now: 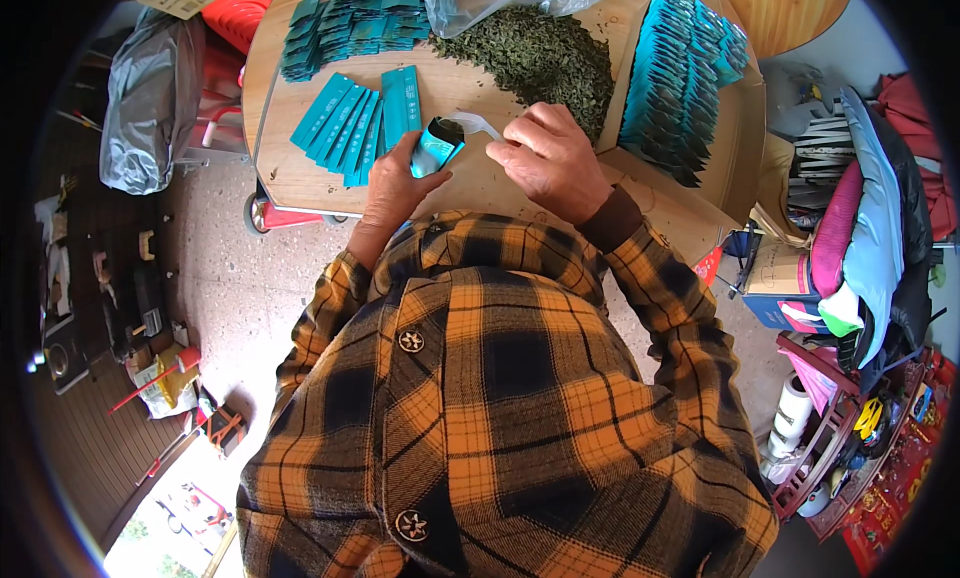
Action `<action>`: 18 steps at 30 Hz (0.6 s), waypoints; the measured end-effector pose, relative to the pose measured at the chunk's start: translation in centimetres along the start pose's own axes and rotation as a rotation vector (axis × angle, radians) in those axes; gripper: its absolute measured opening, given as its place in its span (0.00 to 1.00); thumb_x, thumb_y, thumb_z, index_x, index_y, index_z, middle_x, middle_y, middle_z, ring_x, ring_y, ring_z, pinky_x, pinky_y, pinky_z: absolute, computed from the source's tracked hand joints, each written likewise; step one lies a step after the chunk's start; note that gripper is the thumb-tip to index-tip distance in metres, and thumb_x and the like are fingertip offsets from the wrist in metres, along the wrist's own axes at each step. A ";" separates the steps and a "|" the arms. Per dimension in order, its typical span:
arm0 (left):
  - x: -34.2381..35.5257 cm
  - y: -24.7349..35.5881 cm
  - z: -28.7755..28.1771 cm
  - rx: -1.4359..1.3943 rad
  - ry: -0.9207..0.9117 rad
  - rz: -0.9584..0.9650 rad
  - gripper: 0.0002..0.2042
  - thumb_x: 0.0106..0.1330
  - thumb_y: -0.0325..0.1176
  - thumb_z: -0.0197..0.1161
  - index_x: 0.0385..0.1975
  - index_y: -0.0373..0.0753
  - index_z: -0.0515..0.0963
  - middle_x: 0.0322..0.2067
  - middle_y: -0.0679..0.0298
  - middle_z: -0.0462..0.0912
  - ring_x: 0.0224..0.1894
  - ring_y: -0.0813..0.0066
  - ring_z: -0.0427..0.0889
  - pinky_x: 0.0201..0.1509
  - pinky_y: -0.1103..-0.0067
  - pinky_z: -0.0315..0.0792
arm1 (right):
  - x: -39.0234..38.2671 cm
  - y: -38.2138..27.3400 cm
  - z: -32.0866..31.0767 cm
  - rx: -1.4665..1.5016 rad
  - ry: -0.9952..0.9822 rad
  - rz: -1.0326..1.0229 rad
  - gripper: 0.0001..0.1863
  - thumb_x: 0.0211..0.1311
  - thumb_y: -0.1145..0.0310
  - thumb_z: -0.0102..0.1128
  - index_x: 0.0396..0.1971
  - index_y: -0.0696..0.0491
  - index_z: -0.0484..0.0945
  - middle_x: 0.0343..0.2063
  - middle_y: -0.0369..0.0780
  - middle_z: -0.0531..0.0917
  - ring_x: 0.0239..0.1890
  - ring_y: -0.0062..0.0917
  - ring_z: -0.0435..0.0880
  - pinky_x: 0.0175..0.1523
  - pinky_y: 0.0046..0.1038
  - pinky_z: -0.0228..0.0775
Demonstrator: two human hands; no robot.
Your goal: Filling small turquoise plastic tubes with dried green herbs using a small scoop.
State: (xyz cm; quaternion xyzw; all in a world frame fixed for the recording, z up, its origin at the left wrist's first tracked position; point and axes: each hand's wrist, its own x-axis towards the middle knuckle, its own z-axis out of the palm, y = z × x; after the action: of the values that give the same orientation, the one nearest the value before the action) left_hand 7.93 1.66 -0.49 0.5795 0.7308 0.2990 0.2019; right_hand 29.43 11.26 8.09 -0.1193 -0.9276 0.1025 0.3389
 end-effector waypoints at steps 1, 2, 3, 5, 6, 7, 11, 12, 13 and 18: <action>0.0 0.1 0.0 0.004 -0.004 -0.005 0.30 0.43 0.40 0.75 0.47 0.38 0.71 0.36 0.52 0.81 0.39 0.53 0.81 0.41 0.66 0.75 | 0.0 0.0 0.0 -0.015 -0.003 -0.022 0.14 0.37 0.84 0.63 0.29 0.55 0.81 0.26 0.36 0.75 0.31 0.30 0.74 0.33 0.29 0.67; 0.0 0.0 0.1 0.004 -0.005 -0.006 0.30 0.43 0.40 0.75 0.47 0.38 0.71 0.36 0.52 0.81 0.39 0.53 0.81 0.41 0.66 0.75 | -0.1 0.0 0.0 -0.015 -0.004 -0.021 0.14 0.37 0.84 0.63 0.29 0.55 0.81 0.26 0.36 0.75 0.31 0.30 0.74 0.33 0.29 0.67; 0.0 -0.1 0.1 0.004 -0.002 -0.003 0.30 0.43 0.40 0.75 0.47 0.38 0.71 0.36 0.52 0.81 0.39 0.53 0.81 0.41 0.66 0.75 | -0.1 0.2 0.0 -0.016 0.033 0.008 0.12 0.39 0.82 0.63 0.28 0.54 0.80 0.25 0.35 0.75 0.31 0.29 0.74 0.35 0.29 0.68; 0.0 -0.2 0.2 0.003 -0.001 0.000 0.30 0.43 0.40 0.75 0.47 0.38 0.71 0.36 0.52 0.81 0.39 0.53 0.81 0.41 0.66 0.75 | -0.3 0.2 -0.1 -0.017 0.069 0.037 0.09 0.42 0.79 0.63 0.27 0.53 0.80 0.25 0.35 0.75 0.31 0.28 0.74 0.36 0.29 0.68; 0.0 -0.2 0.2 0.006 -0.002 -0.002 0.30 0.43 0.40 0.75 0.47 0.38 0.71 0.36 0.52 0.81 0.39 0.53 0.81 0.41 0.66 0.75 | -0.4 0.2 -0.1 0.022 0.086 0.136 0.09 0.43 0.80 0.63 0.28 0.53 0.80 0.24 0.36 0.76 0.30 0.29 0.74 0.35 0.29 0.68; 0.0 -0.2 0.2 0.010 -0.004 -0.004 0.30 0.43 0.40 0.75 0.47 0.39 0.71 0.36 0.52 0.81 0.39 0.53 0.80 0.42 0.66 0.75 | -0.5 0.2 -0.1 0.062 0.103 0.235 0.08 0.45 0.80 0.62 0.28 0.54 0.80 0.24 0.36 0.76 0.29 0.29 0.74 0.34 0.28 0.68; 0.0 -0.7 0.5 0.011 0.059 0.039 0.29 0.44 0.41 0.75 0.47 0.40 0.73 0.33 0.53 0.82 0.35 0.54 0.82 0.39 0.67 0.76 | -2.6 1.0 0.5 0.176 0.008 0.553 0.06 0.55 0.76 0.59 0.33 0.59 0.80 0.26 0.42 0.82 0.26 0.26 0.80 0.33 0.23 0.70; 0.0 -0.7 0.5 0.016 0.059 0.046 0.29 0.44 0.41 0.75 0.47 0.40 0.73 0.33 0.53 0.82 0.35 0.54 0.82 0.39 0.67 0.76 | -3.3 1.2 0.7 0.175 0.009 0.555 0.06 0.55 0.76 0.59 0.33 0.59 0.80 0.26 0.42 0.82 0.26 0.26 0.80 0.33 0.23 0.70; 0.0 -0.7 0.5 0.021 0.060 0.052 0.29 0.44 0.41 0.75 0.47 0.40 0.73 0.33 0.54 0.82 0.35 0.54 0.82 0.39 0.68 0.76 | -4.1 1.4 0.9 0.222 -0.063 0.675 0.06 0.57 0.74 0.58 0.33 0.59 0.80 0.24 0.41 0.82 0.25 0.24 0.80 0.32 0.23 0.71; 0.0 -0.6 0.5 0.027 0.061 0.055 0.28 0.45 0.41 0.74 0.47 0.40 0.73 0.34 0.54 0.82 0.35 0.54 0.82 0.38 0.68 0.76 | -5.9 2.4 1.8 0.289 -0.110 0.874 0.08 0.61 0.71 0.55 0.33 0.60 0.79 0.17 0.39 0.82 0.21 0.20 0.81 0.30 0.22 0.71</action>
State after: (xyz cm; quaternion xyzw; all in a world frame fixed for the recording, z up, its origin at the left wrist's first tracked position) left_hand 7.79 1.65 -1.27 0.5925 0.7244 0.3122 0.1633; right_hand 32.99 11.65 2.55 -0.4452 -0.7830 0.3703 0.2271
